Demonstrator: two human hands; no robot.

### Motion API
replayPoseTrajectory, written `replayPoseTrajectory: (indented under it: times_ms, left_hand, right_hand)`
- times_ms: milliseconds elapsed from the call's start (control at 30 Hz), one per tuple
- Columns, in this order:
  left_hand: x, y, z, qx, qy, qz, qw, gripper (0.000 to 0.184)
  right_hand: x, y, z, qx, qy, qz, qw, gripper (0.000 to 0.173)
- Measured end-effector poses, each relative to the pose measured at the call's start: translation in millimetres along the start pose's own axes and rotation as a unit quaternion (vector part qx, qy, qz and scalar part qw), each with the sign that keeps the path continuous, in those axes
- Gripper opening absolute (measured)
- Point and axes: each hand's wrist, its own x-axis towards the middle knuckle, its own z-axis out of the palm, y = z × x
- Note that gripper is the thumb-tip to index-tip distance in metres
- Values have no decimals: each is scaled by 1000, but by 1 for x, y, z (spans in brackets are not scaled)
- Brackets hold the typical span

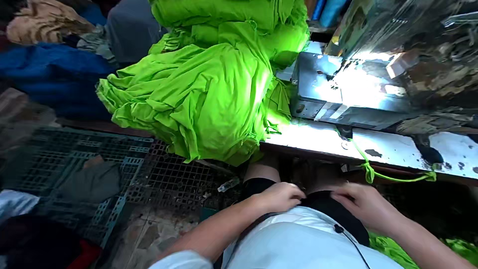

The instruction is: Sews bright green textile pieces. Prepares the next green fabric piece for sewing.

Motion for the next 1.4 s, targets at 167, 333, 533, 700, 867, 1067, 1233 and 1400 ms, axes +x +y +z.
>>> replayPoseTrajectory:
  times_ms: [167, 333, 533, 700, 867, 1067, 1233, 1400]
  left_hand:
    - [-135, -23, 5, -99, 233, -251, 934, 27]
    - [-167, -11, 35, -119, 438, -236, 859, 18]
    - [-111, 9, -8, 146, 569, -50, 807, 48]
    - [-39, 59, -74, 227, 557, 59, 797, 26]
    - [-33, 81, -81, 221, 589, 100, 770, 35]
    - [-56, 54, -78, -38, 532, -6, 846, 15]
    - [-86, 73, -94, -521, 419, 38, 742, 28]
    - [-71, 65, -85, -423, 425, 33, 800, 17]
  right_hand:
    - [156, -99, 9, 44, 56, -189, 979, 26]
    - [208, -138, 35, -25, 13, -156, 987, 27]
    - [155, -121, 39, 165, 5, -141, 976, 32]
    - [135, -109, -4, 331, 116, -154, 924, 18]
    - [104, -86, -39, 399, 98, -141, 901, 13]
    - [105, -69, -21, 280, 91, -70, 953, 19]
    - [113, -73, -12, 276, 96, 35, 956, 33]
    - [122, -101, 15, 540, -126, 37, 832, 47]
